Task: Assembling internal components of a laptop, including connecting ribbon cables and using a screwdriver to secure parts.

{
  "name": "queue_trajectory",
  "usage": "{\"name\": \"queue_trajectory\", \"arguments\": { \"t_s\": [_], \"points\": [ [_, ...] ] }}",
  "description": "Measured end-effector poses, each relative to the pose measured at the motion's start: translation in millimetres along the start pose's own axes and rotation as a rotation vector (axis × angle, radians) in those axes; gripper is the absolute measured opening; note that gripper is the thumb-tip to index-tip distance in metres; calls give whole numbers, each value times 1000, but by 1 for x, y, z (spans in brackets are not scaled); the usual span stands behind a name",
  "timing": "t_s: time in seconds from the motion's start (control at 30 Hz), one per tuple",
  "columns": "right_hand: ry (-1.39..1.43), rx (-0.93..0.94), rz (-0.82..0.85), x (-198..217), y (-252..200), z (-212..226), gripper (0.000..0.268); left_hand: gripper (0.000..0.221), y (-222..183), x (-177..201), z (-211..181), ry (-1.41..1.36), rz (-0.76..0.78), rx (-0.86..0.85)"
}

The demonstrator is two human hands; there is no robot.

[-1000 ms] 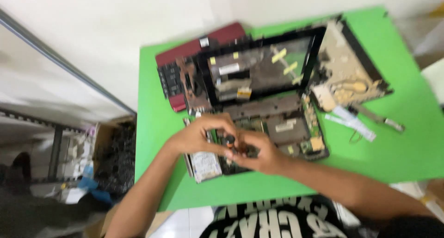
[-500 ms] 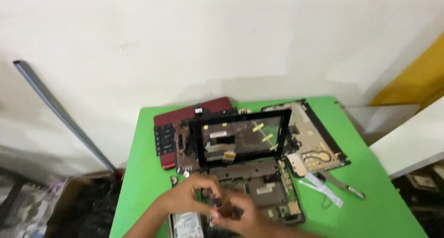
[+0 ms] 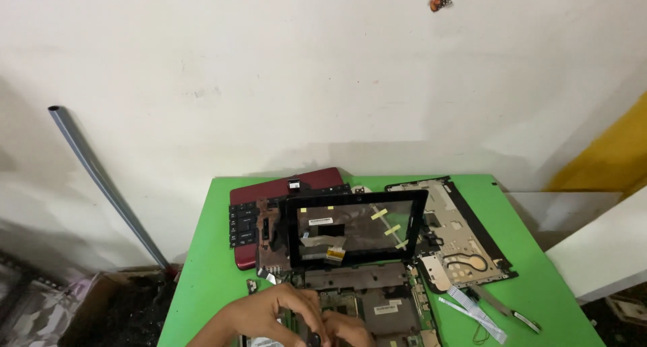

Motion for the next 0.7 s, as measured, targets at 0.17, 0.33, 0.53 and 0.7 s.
{"name": "queue_trajectory", "arguments": {
  "t_s": [0.17, 0.33, 0.53, 0.7],
  "points": [
    [26, -44, -39, -6, 1, 30, 16, 30, -4, 9, 28, 50, -47, 81],
    [117, -215, -75, -18, 1, 76, 16, 24, 1, 10, 26, 49, -111, 144],
    [0, 44, -62, -15, -2, 89, 16, 23, 3, 14, 13, 268, -160, 63],
    [65, 108, -92, -15, 3, 97, 24, 20, 4, 14, 6, 228, -135, 52]
  ]
}}
Point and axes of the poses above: each hand's wrist, its own y-axis towards the middle knuckle, its own x-axis out of the back of the hand, z = x × y, the point moved 10 cm from there along y, towards the middle knuckle, and after that the axes turned 4 degrees about y, right-handed, at the moved point
